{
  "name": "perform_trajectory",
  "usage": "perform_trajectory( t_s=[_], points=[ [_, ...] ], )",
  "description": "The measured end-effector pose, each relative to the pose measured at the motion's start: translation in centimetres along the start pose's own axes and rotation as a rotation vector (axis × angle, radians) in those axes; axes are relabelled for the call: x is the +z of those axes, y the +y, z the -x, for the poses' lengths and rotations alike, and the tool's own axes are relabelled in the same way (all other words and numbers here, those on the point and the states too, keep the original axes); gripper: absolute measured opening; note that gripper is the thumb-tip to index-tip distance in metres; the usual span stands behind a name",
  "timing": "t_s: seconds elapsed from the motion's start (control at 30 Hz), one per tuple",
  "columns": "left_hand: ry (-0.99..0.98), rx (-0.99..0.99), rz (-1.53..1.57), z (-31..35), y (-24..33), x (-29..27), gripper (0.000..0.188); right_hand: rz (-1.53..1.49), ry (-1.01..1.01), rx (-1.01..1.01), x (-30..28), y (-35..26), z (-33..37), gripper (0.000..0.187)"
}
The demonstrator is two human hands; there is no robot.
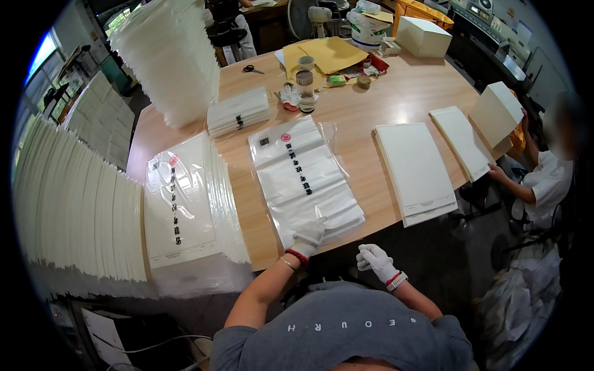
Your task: The person repeatedly picks up white foam sheets and inserts them into clear plastic sleeves on a table. They then place the packaged items into a growing stack. Other people are working in the background.
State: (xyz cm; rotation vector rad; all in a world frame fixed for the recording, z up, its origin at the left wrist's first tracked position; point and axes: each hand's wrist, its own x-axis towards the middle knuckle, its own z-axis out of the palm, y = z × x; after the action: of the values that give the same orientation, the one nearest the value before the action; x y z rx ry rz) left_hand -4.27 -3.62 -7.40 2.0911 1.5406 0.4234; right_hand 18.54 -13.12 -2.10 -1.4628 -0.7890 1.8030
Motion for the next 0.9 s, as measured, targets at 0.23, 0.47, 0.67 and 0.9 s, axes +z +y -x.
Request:
perform_trajectory(
  t_s=[0.23,0.47,0.67,0.9],
  points=[
    [-0.072,-0.385,0.772,-1.5,0.1,-3.7,0.013,0.059,-0.184,-0.007,2.6,-2.9,-5.0,0.031],
    [0.133,-0.255,0.694,-4.8,-3.8,-6.9,0.007,0.55,0.01,-0.326,7.4,-6.5,-14.0,0.028],
    [0.342,-0.243,0.642,-7.7,-0.3,-12.3,0.007,1.046,0.246,-1.38,7.4,-9.0,-11.9,0.025],
    [0.297,0.093,0.229,-7.7,7.2,-16.8,0.014,1.033,-0.002,-0.877,11.9,-9.6,-14.1,0.041]
  ],
)
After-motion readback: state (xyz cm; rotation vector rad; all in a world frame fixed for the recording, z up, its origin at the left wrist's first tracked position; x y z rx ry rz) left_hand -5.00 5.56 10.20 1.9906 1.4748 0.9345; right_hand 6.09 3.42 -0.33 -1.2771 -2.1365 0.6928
